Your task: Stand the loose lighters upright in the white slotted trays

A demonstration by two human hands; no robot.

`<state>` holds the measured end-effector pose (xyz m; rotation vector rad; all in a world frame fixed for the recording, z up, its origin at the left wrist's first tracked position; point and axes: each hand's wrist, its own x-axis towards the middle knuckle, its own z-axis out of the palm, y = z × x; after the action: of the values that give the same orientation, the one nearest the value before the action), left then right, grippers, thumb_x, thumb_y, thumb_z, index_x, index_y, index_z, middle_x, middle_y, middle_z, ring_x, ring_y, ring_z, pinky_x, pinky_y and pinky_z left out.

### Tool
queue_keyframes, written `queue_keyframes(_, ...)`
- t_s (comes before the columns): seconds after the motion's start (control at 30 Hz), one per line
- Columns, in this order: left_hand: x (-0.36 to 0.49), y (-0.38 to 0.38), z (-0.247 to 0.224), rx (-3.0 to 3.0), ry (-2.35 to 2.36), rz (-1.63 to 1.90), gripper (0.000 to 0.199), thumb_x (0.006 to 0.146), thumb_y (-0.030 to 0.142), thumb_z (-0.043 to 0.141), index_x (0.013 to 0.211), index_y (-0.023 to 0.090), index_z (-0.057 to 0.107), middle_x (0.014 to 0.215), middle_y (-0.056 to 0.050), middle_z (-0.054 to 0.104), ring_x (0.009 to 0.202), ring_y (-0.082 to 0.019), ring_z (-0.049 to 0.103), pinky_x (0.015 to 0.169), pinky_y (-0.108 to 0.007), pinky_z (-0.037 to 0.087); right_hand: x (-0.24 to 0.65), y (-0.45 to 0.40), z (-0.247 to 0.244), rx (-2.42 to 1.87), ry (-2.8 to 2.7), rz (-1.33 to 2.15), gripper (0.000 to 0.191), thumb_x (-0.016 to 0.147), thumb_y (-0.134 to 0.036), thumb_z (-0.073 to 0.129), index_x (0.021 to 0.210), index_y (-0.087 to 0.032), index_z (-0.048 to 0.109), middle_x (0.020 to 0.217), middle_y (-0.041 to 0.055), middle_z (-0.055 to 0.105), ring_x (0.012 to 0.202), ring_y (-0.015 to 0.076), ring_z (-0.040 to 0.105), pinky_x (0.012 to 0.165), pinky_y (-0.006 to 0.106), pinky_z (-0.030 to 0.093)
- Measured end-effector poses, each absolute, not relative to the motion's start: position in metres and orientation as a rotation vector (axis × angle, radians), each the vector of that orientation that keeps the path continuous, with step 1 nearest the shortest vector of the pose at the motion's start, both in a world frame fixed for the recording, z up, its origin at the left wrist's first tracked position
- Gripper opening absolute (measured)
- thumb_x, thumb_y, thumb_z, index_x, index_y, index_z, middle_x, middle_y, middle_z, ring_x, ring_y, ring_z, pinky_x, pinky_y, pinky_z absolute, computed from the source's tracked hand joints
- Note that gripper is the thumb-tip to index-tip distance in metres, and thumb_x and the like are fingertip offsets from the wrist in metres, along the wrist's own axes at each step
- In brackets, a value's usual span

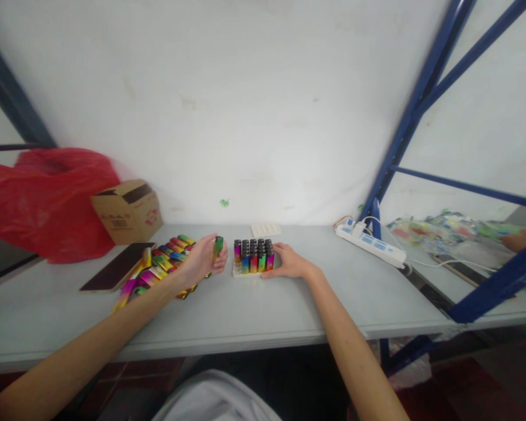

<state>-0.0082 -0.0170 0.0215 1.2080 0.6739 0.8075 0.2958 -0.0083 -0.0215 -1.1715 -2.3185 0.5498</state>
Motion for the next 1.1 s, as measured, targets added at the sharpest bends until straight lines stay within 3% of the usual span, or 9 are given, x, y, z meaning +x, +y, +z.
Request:
queue_keyframes(0.23,-0.012,-0.013,0.02,1.2,0.737,0.831,0.038,0.093,0.047,0.036,0.063,0.023,0.035,0.06,0.006,0.021,0.048,-0.011,0.017,0.046,-0.024,0.018,0.299,-0.006,-0.027,-1.201,-2.297,0.554,0.096,0.069,-0.067,0.09,0.147,-0.019,0.062,0.147,0.0184,0.061,0.135,0.04,0.057,0.121,0.058,0.04)
queue_keyframes(0.5,-0.01,-0.014,0.019,1.185,0.802,0.866,0.036,0.095,0.042,0.038,0.065,0.022,0.037,0.06,0.007,0.024,0.046,-0.009,0.019,0.044,-0.019,0.019,0.3,-0.004,-0.029,-1.171,-2.32,0.539,0.097,0.071,-0.068,0.089,0.149,-0.018,0.06,0.148,0.0183,0.06,0.134,0.0389,0.057,0.12,0.057,0.041)
queue_keyframes(0.67,-0.01,-0.013,0.018,1.185,0.787,0.907,0.035,0.094,0.055,0.046,0.085,0.021,0.05,0.062,0.006,0.037,0.047,-0.01,0.03,0.043,-0.018,0.025,0.298,-0.006,-0.024,-1.173,-2.317,0.551,0.091,0.07,-0.066,0.09,0.143,-0.018,0.064,0.144,0.0177,0.064,0.132,0.0397,0.058,0.119,0.058,0.042)
queue_keyframes(0.77,-0.01,-0.012,0.014,1.28,0.769,0.976,0.03,0.089,0.051,0.06,0.091,0.024,0.047,0.063,0.007,0.046,0.049,-0.012,0.04,0.043,-0.02,0.033,0.297,-0.008,-0.021,-1.163,-2.331,0.551,0.087,0.07,-0.065,0.09,0.14,-0.018,0.067,0.141,0.0165,0.066,0.132,0.0396,0.058,0.118,0.057,0.043)
queue_keyframes(0.9,-0.01,-0.008,0.012,1.574,0.824,1.076,0.029,0.087,0.047,0.069,0.087,0.021,0.056,0.075,0.001,0.063,0.065,-0.015,0.059,0.061,-0.027,0.052,0.297,-0.008,-0.02,-1.164,-2.344,0.54,0.086,0.072,-0.065,0.09,0.14,-0.018,0.066,0.14,0.0165,0.066,0.132,0.0392,0.058,0.119,0.056,0.042)
queue_keyframes(1.1,-0.013,-0.002,0.005,1.846,0.828,1.056,0.038,0.081,0.051,0.079,0.095,0.016,0.076,0.1,-0.01,0.077,0.093,-0.025,0.07,0.079,-0.034,0.059,0.298,-0.007,-0.023,-1.145,-2.318,0.543,0.088,0.07,-0.064,0.091,0.142,-0.019,0.065,0.141,0.0163,0.066,0.132,0.0392,0.058,0.118,0.057,0.042)
